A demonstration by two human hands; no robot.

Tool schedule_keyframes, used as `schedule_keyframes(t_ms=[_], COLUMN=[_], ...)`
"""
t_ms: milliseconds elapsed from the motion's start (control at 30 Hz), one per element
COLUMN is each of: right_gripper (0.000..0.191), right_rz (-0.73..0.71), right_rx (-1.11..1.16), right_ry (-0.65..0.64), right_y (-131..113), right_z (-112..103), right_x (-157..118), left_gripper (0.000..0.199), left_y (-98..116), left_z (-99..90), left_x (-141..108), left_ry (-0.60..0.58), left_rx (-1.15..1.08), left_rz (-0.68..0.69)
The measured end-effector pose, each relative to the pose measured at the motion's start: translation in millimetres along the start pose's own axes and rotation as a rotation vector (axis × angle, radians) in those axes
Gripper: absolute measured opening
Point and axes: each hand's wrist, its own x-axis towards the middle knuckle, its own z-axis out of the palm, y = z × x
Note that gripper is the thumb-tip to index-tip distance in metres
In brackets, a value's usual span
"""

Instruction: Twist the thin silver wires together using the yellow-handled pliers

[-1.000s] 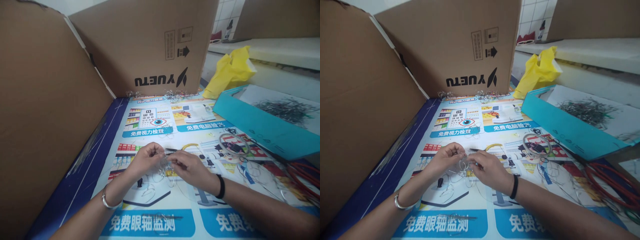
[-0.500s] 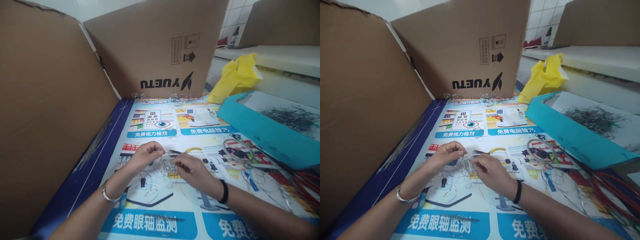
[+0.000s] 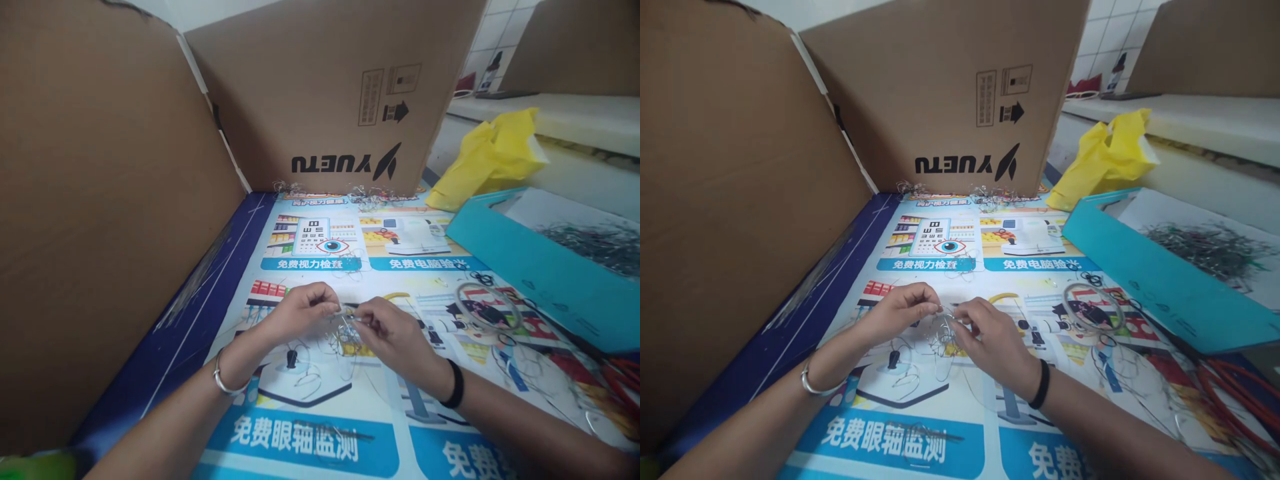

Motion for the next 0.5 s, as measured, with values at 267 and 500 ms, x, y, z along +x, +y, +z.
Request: schedule_keyframes(t_ms=[267, 500], right_gripper=[0.002, 0.009], right_rz=[0.034, 0.072], right_rx=[0.070, 0.078], right_ry=[0.000, 0.005], right_y=[-3.3, -3.8], right_z=[4.4, 1.9], right_x=[19.5, 22.6], left_gripper=[0.008, 0.010], left_y=[-3.1, -1.4], left_z=[0.6, -10.2], left_x=[1.4, 1.1], left_ry=[-0.006, 0.008], left_rx=[-0.022, 0.103], left_rz=[0.022, 0.082])
